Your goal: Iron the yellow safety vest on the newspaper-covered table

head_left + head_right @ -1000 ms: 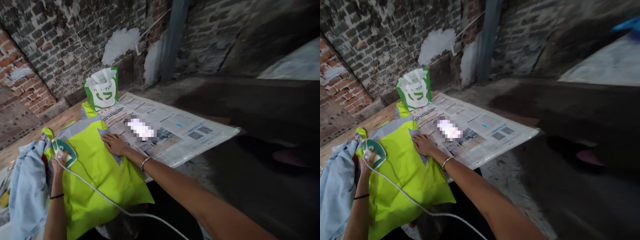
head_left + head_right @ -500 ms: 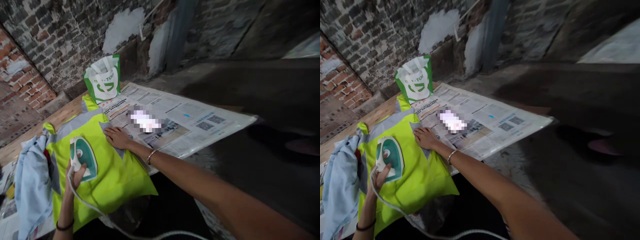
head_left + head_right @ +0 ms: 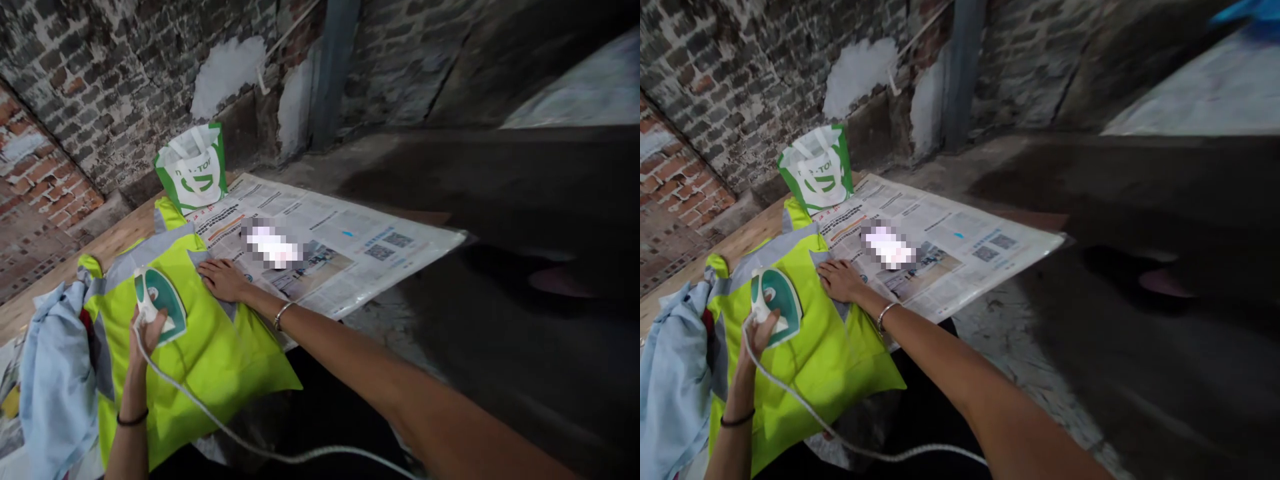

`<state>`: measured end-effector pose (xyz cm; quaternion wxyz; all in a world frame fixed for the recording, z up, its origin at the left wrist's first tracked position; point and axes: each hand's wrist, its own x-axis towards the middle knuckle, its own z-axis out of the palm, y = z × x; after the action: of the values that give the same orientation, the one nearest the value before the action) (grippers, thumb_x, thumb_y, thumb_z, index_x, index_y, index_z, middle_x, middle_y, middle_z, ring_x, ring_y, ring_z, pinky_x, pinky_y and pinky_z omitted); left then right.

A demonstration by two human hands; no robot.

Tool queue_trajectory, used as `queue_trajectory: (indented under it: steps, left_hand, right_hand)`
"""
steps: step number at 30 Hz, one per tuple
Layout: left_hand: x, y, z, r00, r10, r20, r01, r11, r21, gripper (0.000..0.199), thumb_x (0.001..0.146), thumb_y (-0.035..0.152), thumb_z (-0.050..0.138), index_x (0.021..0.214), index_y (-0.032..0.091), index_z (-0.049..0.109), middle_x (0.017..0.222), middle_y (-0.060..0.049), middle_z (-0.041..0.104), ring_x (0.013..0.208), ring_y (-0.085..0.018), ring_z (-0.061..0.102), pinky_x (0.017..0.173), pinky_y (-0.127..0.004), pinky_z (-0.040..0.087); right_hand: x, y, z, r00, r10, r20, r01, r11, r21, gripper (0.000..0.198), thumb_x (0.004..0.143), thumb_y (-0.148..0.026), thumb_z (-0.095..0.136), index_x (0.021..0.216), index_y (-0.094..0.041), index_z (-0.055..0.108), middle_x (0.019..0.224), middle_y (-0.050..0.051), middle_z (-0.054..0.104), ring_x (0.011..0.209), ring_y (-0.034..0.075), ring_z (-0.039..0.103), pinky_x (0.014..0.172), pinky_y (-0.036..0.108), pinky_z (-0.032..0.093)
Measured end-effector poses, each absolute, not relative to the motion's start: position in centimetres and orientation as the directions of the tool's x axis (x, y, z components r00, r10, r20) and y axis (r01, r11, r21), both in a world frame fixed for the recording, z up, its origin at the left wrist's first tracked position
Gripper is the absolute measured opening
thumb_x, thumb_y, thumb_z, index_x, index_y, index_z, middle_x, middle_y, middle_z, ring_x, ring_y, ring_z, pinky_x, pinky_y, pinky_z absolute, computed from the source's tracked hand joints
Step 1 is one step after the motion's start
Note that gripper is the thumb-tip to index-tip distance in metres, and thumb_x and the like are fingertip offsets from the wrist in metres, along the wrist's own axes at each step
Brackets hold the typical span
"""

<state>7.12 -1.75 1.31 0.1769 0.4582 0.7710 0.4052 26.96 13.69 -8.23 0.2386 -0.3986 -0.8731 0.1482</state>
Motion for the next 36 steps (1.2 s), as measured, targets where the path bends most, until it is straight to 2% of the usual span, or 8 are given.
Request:
queue_trajectory:
  steps: [4,7,9,14,20,26,30,36]
  left_hand:
    - [9.3,-8.2,1.2,-0.432,0.898,0.078,0.603,0.223,0.766,0.046,0.068,0.045,0.077,0.109,0.024,0.074,0.106,-0.008,0.078,0.094,-0.028,0.074,0.081,-0.038,0.063]
    - [10.4,-9.1,1.5,-0.406,0.91,0.09,0.635,0.21,0.743,0.042,0.066,0.044,0.076,0.103,0.025,0.076,0.105,-0.009,0.078,0.092,-0.029,0.073,0.079,-0.039,0.062]
    - [10.4,-7.4,1.7,-0.41,0.907,0.102,0.637,0.204,0.744,0.042,0.066,0.04,0.075,0.104,0.023,0.076,0.106,-0.009,0.079,0.089,-0.028,0.073,0.078,-0.039,0.062]
    - [9.8,1.7,1.6,-0.414,0.901,0.132,0.601,0.161,0.783,0.037,0.076,0.03,0.075,0.111,0.019,0.073,0.108,-0.007,0.078,0.095,-0.025,0.073,0.088,-0.037,0.06]
    - [10.4,8.4,1.8,-0.516,0.84,0.169,0.567,0.187,0.803,0.04,0.08,0.026,0.076,0.117,0.014,0.067,0.105,-0.009,0.077,0.1,-0.026,0.073,0.095,-0.039,0.057]
    - [11.5,0.7,1.1,-0.465,0.875,0.134,0.567,0.178,0.804,0.044,0.079,0.026,0.076,0.12,0.017,0.068,0.11,-0.008,0.077,0.092,-0.023,0.074,0.087,-0.035,0.059]
    - [12.7,-5.4,0.4,-0.407,0.902,0.145,0.62,0.156,0.769,0.05,0.074,0.038,0.079,0.12,0.021,0.071,0.116,-0.008,0.076,0.091,-0.023,0.073,0.081,-0.034,0.06]
    - [13.1,-2.9,0.5,-0.426,0.89,0.163,0.603,0.145,0.784,0.045,0.074,0.034,0.078,0.116,0.02,0.072,0.107,-0.008,0.076,0.09,-0.025,0.073,0.078,-0.035,0.06]
  right_hand:
    - [27.1,13.6,-8.2,-0.573,0.762,0.303,0.611,0.643,-0.461,0.051,0.104,-0.031,0.039,0.15,-0.021,0.059,0.159,0.008,0.054,0.149,0.028,0.042,0.121,0.049,0.029]
    - [27.2,13.4,-8.4,-0.566,0.766,0.304,0.617,0.638,-0.46,0.052,0.104,-0.03,0.038,0.15,-0.02,0.059,0.158,0.009,0.055,0.149,0.029,0.042,0.121,0.05,0.028]
    - [27.3,13.4,-8.5,-0.568,0.763,0.309,0.616,0.643,-0.456,0.052,0.104,-0.03,0.037,0.15,-0.021,0.06,0.158,0.009,0.055,0.149,0.029,0.042,0.121,0.051,0.028]
    - [27.4,13.5,-8.7,-0.583,0.747,0.32,0.609,0.662,-0.437,0.052,0.104,-0.031,0.037,0.15,-0.02,0.06,0.158,0.009,0.055,0.148,0.029,0.043,0.12,0.051,0.029]
    - [27.3,13.6,-8.3,-0.581,0.754,0.305,0.615,0.653,-0.442,0.049,0.106,-0.033,0.038,0.149,-0.022,0.059,0.157,0.009,0.056,0.148,0.028,0.044,0.119,0.049,0.03]
    - [27.2,13.5,-8.0,-0.568,0.759,0.317,0.608,0.647,-0.459,0.051,0.103,-0.028,0.038,0.148,-0.022,0.061,0.156,0.008,0.057,0.146,0.029,0.045,0.119,0.052,0.03]
    - [27.3,13.5,-8.1,-0.562,0.756,0.334,0.599,0.651,-0.466,0.051,0.102,-0.028,0.039,0.147,-0.024,0.062,0.156,0.007,0.058,0.147,0.028,0.044,0.12,0.052,0.029]
    - [27.4,13.4,-8.3,-0.567,0.757,0.325,0.612,0.651,-0.449,0.051,0.104,-0.028,0.037,0.148,-0.021,0.061,0.157,0.008,0.056,0.148,0.028,0.044,0.12,0.05,0.03]
